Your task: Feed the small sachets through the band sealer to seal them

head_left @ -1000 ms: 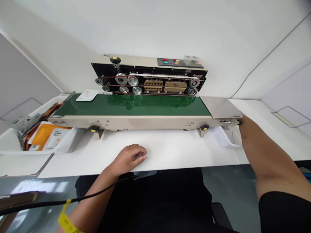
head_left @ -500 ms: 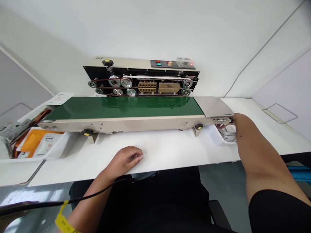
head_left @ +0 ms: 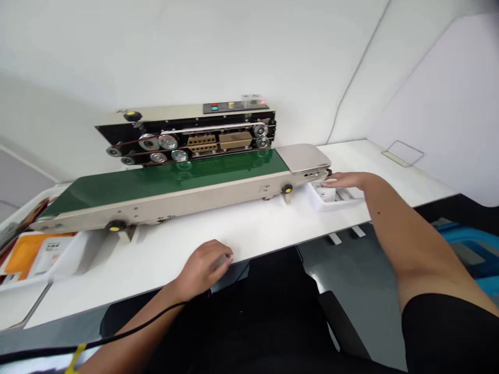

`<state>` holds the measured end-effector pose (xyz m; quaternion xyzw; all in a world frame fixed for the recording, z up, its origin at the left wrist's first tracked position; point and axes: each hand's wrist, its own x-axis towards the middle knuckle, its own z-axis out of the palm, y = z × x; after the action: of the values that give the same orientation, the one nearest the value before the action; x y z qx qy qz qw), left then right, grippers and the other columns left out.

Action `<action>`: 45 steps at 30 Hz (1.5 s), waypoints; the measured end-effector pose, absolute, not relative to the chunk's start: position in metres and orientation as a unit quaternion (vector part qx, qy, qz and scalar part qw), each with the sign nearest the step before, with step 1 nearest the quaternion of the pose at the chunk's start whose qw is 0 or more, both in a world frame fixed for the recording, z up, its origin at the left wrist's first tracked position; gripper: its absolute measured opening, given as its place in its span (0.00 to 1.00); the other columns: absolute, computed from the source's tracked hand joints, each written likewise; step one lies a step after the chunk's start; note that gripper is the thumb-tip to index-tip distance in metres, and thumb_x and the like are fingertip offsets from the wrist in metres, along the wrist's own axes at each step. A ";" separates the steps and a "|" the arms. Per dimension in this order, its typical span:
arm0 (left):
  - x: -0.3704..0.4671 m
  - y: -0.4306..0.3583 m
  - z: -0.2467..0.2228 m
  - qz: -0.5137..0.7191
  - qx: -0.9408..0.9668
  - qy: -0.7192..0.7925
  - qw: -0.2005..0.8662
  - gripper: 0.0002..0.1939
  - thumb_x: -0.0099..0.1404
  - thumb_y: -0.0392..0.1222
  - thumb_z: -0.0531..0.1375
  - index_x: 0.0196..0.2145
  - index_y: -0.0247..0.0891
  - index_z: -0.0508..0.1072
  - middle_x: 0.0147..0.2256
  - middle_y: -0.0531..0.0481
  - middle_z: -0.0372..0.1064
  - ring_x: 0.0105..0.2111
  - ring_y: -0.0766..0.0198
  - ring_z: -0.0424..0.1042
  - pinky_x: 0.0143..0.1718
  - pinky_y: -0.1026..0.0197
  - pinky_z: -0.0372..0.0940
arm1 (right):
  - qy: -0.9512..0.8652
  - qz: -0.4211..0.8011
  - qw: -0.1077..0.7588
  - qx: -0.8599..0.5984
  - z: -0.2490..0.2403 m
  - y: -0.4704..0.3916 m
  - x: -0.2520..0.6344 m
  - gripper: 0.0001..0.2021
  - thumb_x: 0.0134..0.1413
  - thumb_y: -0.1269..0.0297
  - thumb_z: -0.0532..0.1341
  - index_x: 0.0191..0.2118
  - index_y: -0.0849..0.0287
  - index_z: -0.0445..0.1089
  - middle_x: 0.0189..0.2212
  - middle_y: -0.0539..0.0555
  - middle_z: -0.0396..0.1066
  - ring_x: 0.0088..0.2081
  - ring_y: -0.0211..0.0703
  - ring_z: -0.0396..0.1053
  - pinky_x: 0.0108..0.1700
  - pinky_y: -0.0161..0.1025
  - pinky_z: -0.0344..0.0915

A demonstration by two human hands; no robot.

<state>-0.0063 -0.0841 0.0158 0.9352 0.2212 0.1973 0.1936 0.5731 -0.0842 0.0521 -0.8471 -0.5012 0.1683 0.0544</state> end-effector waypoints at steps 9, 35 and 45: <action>0.189 -0.098 0.016 0.204 0.969 0.038 0.132 0.22 0.69 0.45 0.59 0.59 0.40 0.67 0.62 0.39 0.62 0.61 0.50 0.63 0.62 0.46 0.62 | -0.422 0.209 0.037 -0.881 0.040 -0.076 0.557 0.41 0.48 0.26 0.55 0.53 0.58 0.71 0.58 0.68 0.67 0.54 0.66 0.69 0.51 0.55 0.66; 0.280 -0.074 -0.015 0.238 0.963 0.055 0.112 0.36 0.67 0.42 0.60 0.69 0.40 0.54 0.72 0.39 0.39 0.68 0.43 0.47 0.66 0.40 0.54 | -0.446 0.590 0.360 -0.569 0.031 -0.089 0.554 0.20 0.55 0.50 0.66 0.51 0.55 0.74 0.56 0.54 0.73 0.57 0.52 0.69 0.58 0.46 0.68; 0.280 -0.073 -0.018 0.233 0.963 0.067 0.115 0.35 0.67 0.42 0.60 0.69 0.41 0.55 0.71 0.40 0.41 0.70 0.44 0.45 0.68 0.40 0.52 | -0.537 0.497 0.276 -0.623 0.028 -0.096 0.561 0.36 0.41 0.57 0.75 0.60 0.45 0.69 0.67 0.52 0.58 0.69 0.55 0.51 0.70 0.51 0.50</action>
<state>0.2804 -0.0730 -0.0179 0.9633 0.0671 0.2330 0.1147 0.5605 -0.0964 0.0282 -0.6227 -0.5374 0.4974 0.2759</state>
